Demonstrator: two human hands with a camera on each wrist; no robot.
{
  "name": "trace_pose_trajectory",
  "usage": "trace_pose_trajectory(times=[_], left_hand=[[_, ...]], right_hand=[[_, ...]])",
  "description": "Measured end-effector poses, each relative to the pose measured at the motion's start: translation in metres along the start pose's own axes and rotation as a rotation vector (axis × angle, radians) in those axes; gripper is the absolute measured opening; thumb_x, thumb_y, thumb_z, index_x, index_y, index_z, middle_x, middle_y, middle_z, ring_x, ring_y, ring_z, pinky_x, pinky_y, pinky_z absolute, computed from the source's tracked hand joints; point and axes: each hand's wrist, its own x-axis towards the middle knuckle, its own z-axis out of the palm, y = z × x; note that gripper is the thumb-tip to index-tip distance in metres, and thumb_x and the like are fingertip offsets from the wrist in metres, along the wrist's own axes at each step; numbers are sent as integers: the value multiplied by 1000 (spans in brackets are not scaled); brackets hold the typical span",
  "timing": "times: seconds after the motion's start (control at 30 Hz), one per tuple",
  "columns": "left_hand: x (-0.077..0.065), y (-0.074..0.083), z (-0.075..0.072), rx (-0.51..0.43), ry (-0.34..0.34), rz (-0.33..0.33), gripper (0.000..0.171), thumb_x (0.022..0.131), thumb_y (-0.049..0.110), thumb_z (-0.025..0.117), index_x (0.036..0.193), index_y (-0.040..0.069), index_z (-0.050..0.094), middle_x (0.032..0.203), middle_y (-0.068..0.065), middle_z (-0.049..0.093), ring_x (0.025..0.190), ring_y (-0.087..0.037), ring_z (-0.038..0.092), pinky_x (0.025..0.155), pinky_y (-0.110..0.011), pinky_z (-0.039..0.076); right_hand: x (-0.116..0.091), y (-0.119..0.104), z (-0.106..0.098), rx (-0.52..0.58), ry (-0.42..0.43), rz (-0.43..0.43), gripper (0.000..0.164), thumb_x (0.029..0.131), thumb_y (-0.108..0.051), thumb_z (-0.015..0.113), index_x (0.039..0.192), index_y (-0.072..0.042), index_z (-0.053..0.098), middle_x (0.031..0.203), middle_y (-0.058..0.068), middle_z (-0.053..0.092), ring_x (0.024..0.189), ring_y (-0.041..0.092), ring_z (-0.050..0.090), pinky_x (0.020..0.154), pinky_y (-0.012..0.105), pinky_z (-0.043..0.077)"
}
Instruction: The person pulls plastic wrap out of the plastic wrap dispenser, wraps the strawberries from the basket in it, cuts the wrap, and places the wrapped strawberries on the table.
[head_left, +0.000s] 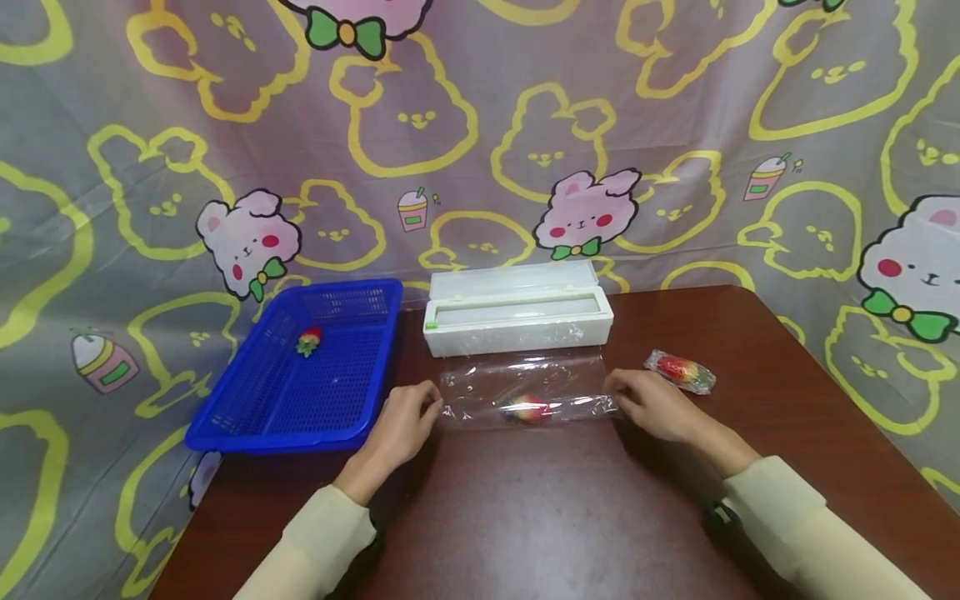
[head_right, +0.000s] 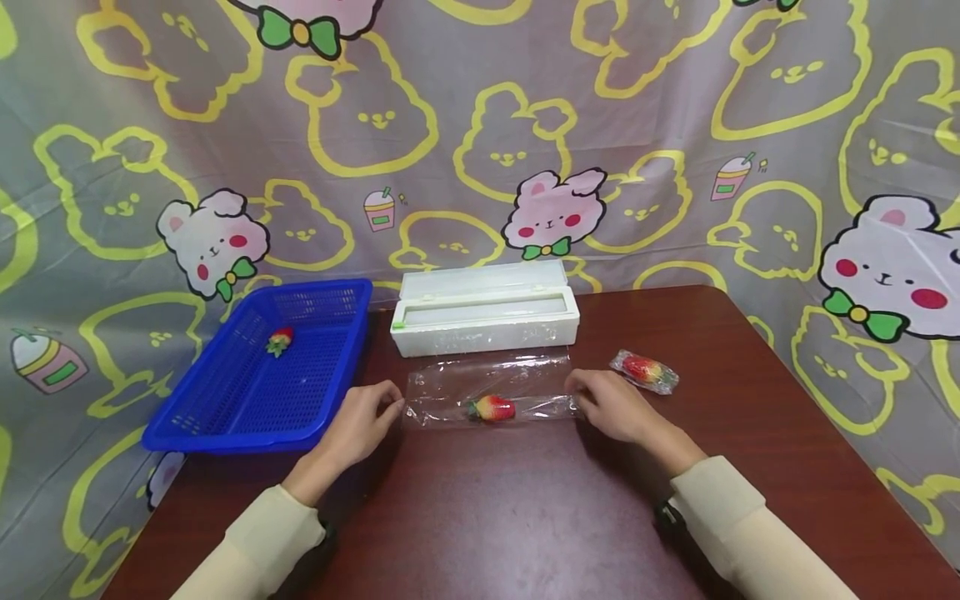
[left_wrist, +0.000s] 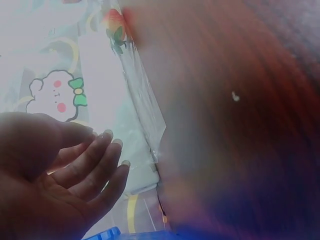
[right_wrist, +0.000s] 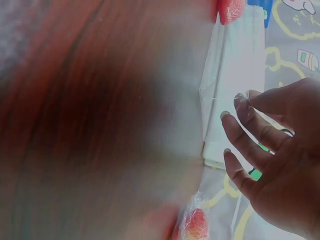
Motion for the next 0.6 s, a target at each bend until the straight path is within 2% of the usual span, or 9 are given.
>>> trace_pose_trajectory(times=[0.33,0.6], left_hand=[[9,0,5,35,38,-17,11,95,8,68,85,8,68,75,-3,68,71,-22,67,64,-40,54],[15,0,9,38,25,-60,16,93,10,70,78,11,66,69,-2,63,64,-21,61,60,-39,51]], right_hand=[[8,4,1,32,0,18,13,92,5,64,101,-3,69,88,3,69,79,14,58,75,37,51],[13,7,4,55,-7,30,12,92,5,63,99,-3,69,90,5,70,82,15,60,77,40,52]])
